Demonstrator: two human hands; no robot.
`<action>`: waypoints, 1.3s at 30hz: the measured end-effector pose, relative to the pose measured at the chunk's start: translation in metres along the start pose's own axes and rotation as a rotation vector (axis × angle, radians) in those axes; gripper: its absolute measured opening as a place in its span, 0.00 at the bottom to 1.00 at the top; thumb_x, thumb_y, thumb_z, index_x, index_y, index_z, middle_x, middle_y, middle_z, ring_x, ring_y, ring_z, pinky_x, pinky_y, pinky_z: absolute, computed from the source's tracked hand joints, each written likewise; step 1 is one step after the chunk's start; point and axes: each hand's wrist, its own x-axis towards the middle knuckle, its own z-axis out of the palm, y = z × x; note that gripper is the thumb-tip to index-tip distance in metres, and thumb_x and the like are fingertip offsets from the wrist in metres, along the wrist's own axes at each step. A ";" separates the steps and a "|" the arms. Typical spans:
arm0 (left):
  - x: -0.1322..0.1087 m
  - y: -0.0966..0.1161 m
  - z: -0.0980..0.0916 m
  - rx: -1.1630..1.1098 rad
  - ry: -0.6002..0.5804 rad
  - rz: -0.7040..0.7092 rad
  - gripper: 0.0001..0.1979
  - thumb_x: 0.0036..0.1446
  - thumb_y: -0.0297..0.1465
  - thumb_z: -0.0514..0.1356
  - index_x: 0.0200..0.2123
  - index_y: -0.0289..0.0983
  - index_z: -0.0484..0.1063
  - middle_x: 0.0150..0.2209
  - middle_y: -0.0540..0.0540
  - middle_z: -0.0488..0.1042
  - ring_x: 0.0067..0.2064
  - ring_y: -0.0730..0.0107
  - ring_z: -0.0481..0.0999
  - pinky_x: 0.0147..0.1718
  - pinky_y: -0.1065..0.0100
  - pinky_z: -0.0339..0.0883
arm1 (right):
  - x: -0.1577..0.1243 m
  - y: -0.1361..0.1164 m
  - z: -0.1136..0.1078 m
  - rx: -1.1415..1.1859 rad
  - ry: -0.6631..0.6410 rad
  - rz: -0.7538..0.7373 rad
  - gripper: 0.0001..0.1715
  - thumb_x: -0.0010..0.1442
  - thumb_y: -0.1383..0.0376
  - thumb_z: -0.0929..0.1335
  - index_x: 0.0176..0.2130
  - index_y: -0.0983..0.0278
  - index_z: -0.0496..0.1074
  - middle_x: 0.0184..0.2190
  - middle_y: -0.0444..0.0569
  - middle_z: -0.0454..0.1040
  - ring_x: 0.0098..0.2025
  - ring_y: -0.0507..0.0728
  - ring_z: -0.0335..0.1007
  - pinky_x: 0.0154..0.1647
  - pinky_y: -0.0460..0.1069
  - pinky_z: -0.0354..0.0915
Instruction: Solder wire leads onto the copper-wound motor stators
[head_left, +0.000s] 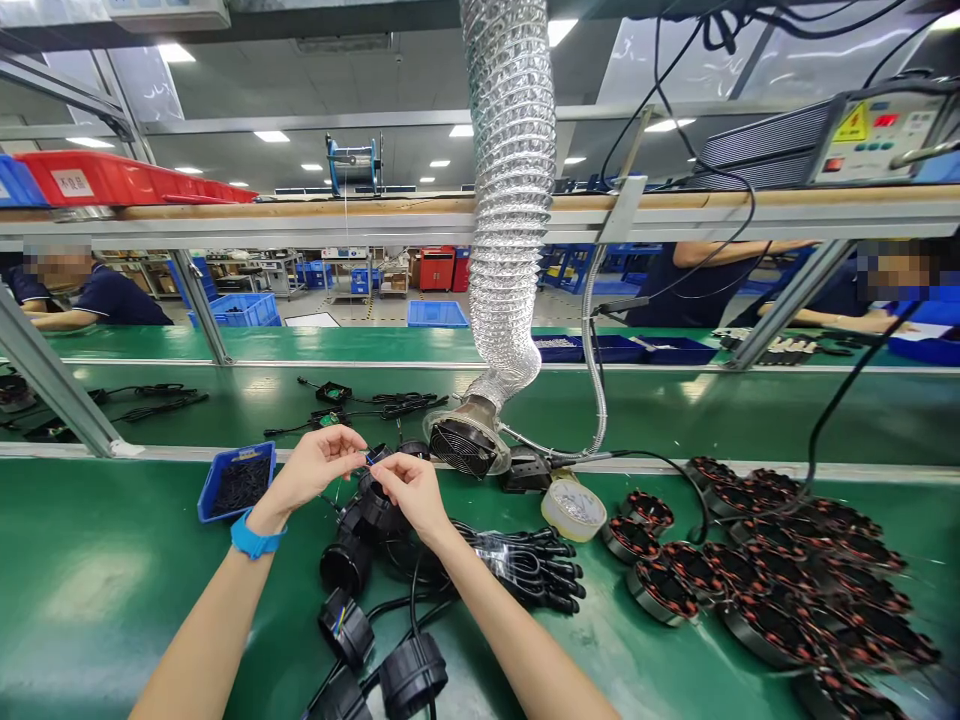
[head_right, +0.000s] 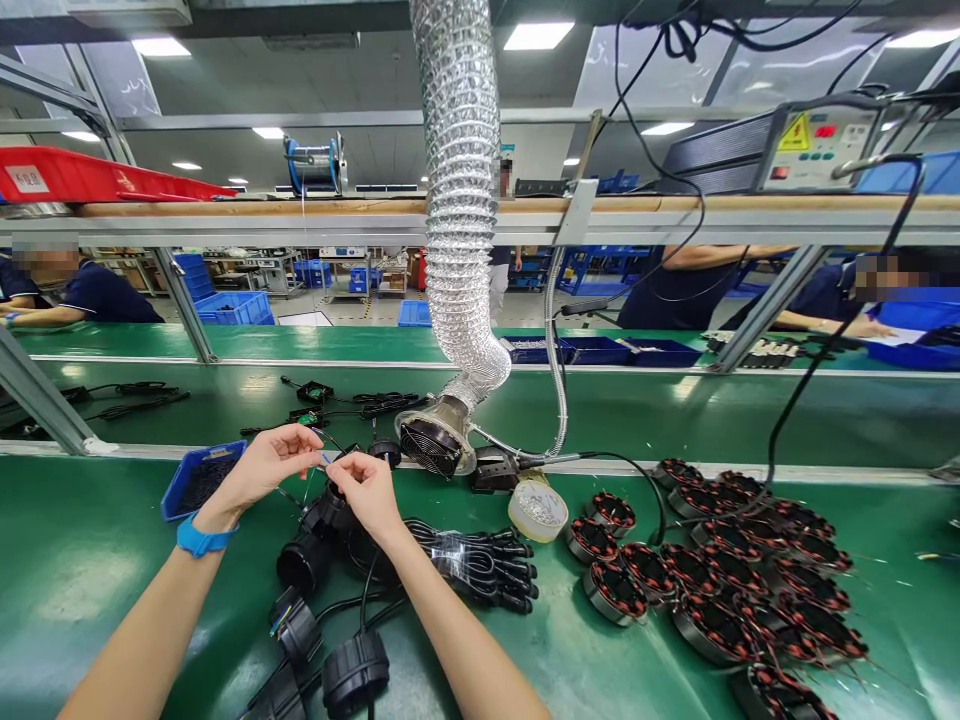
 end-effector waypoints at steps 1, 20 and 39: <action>0.000 -0.001 0.001 0.006 -0.011 0.004 0.13 0.50 0.37 0.68 0.34 0.35 0.75 0.30 0.47 0.73 0.26 0.73 0.70 0.26 0.71 0.67 | 0.000 0.001 0.000 0.004 0.001 0.004 0.19 0.50 0.52 0.73 0.24 0.65 0.74 0.15 0.41 0.65 0.18 0.48 0.54 0.18 0.44 0.49; 0.004 -0.007 0.007 -0.204 0.091 -0.093 0.17 0.48 0.36 0.70 0.39 0.33 0.74 0.27 0.50 0.71 0.24 0.76 0.70 0.26 0.71 0.65 | 0.000 0.004 0.000 0.037 -0.007 0.033 0.19 0.50 0.51 0.74 0.24 0.65 0.74 0.15 0.41 0.66 0.16 0.47 0.54 0.18 0.44 0.50; 0.004 -0.006 0.001 -0.243 0.020 -0.185 0.18 0.46 0.36 0.71 0.39 0.34 0.74 0.24 0.50 0.71 0.22 0.75 0.69 0.22 0.73 0.63 | -0.001 0.006 0.001 0.023 -0.042 0.013 0.18 0.51 0.52 0.73 0.24 0.64 0.74 0.15 0.40 0.65 0.17 0.47 0.53 0.18 0.44 0.51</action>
